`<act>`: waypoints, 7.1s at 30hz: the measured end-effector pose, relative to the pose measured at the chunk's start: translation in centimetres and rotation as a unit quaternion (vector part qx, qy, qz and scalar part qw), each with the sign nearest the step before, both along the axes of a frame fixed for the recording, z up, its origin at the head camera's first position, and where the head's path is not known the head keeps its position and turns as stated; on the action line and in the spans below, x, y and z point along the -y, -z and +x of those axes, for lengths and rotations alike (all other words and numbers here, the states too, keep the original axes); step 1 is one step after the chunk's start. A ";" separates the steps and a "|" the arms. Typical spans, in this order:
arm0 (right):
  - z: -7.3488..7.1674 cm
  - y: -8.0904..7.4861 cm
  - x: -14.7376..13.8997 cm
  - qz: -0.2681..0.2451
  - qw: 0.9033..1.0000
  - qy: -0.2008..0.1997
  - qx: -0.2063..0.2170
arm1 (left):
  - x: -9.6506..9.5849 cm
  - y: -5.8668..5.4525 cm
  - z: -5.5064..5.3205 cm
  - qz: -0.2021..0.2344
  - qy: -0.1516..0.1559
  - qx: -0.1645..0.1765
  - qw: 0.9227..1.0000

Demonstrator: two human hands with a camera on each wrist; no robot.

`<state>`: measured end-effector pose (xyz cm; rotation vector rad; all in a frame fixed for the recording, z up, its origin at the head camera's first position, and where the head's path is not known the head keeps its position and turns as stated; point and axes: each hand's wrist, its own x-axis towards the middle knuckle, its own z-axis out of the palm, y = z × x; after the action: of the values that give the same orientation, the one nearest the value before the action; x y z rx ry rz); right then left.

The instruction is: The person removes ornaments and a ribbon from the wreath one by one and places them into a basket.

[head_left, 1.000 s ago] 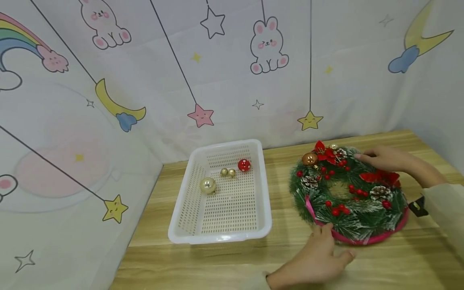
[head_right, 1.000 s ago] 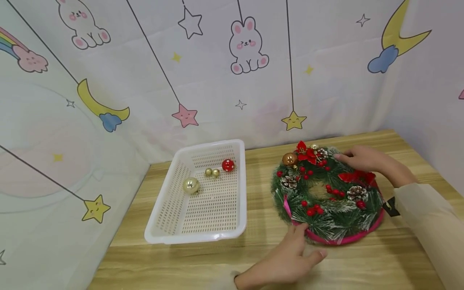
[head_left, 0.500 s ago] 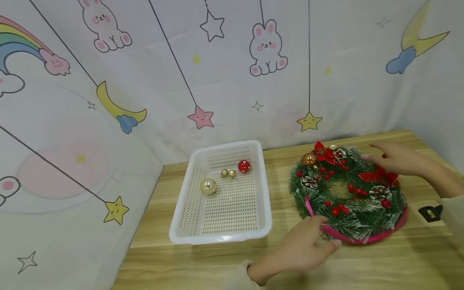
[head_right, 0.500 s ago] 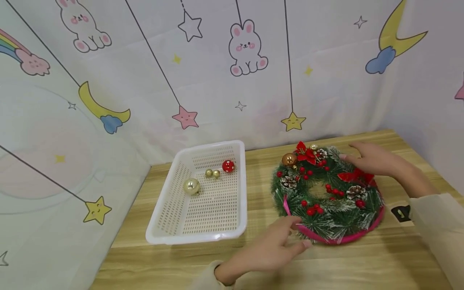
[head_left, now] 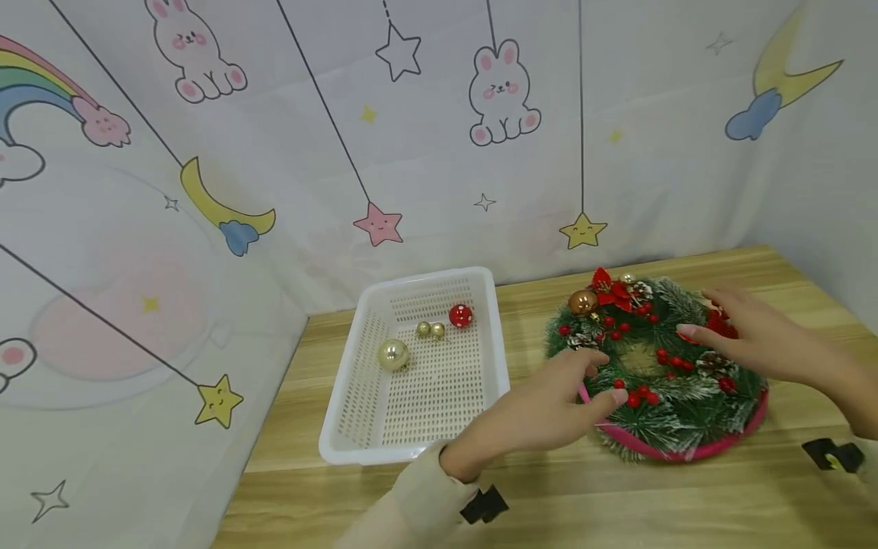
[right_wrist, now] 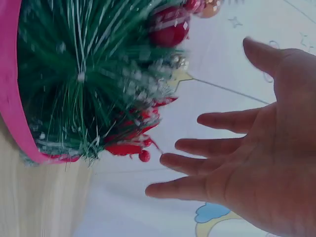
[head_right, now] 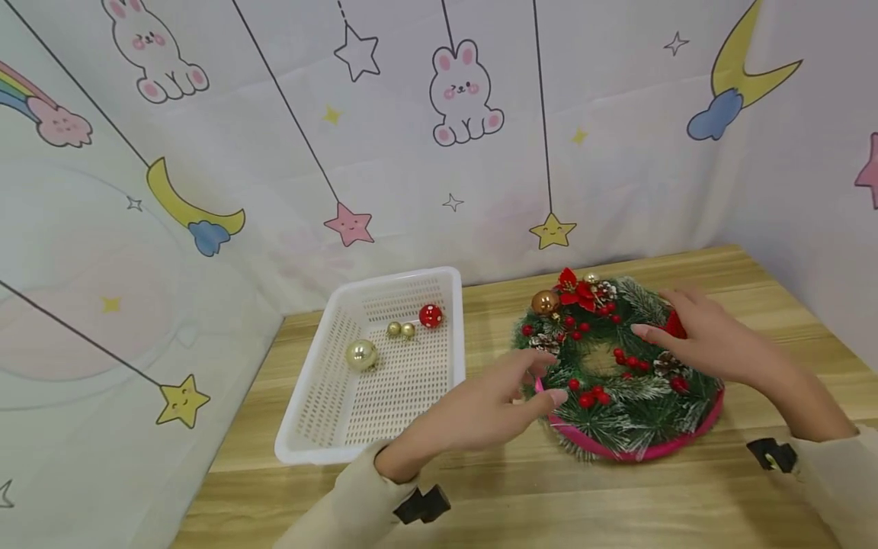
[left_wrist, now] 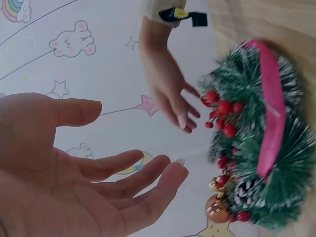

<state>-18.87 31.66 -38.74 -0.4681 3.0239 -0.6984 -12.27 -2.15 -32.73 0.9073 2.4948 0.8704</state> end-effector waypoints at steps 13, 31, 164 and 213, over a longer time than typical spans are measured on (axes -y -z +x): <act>2.8 2.0 2.4 0.028 0.999 0.022 -0.018 | 0.7 -2.6 -2.7 0.004 -0.009 -0.021 1.000; 3.8 4.4 2.9 0.057 0.998 0.029 -0.003 | 1.3 -3.3 -7.4 0.010 -0.044 -0.001 0.999; 4.2 5.4 2.7 -0.017 0.999 0.011 0.029 | -8.4 2.9 -15.5 0.014 0.011 -0.062 0.998; 4.2 5.9 2.5 -0.006 1.000 0.009 0.018 | -2.5 0.1 -13.2 0.210 0.007 0.059 0.976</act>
<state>-14.62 29.13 -44.65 -0.4256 2.9952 -0.7168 -25.46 0.39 -32.85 0.9644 2.2370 1.4360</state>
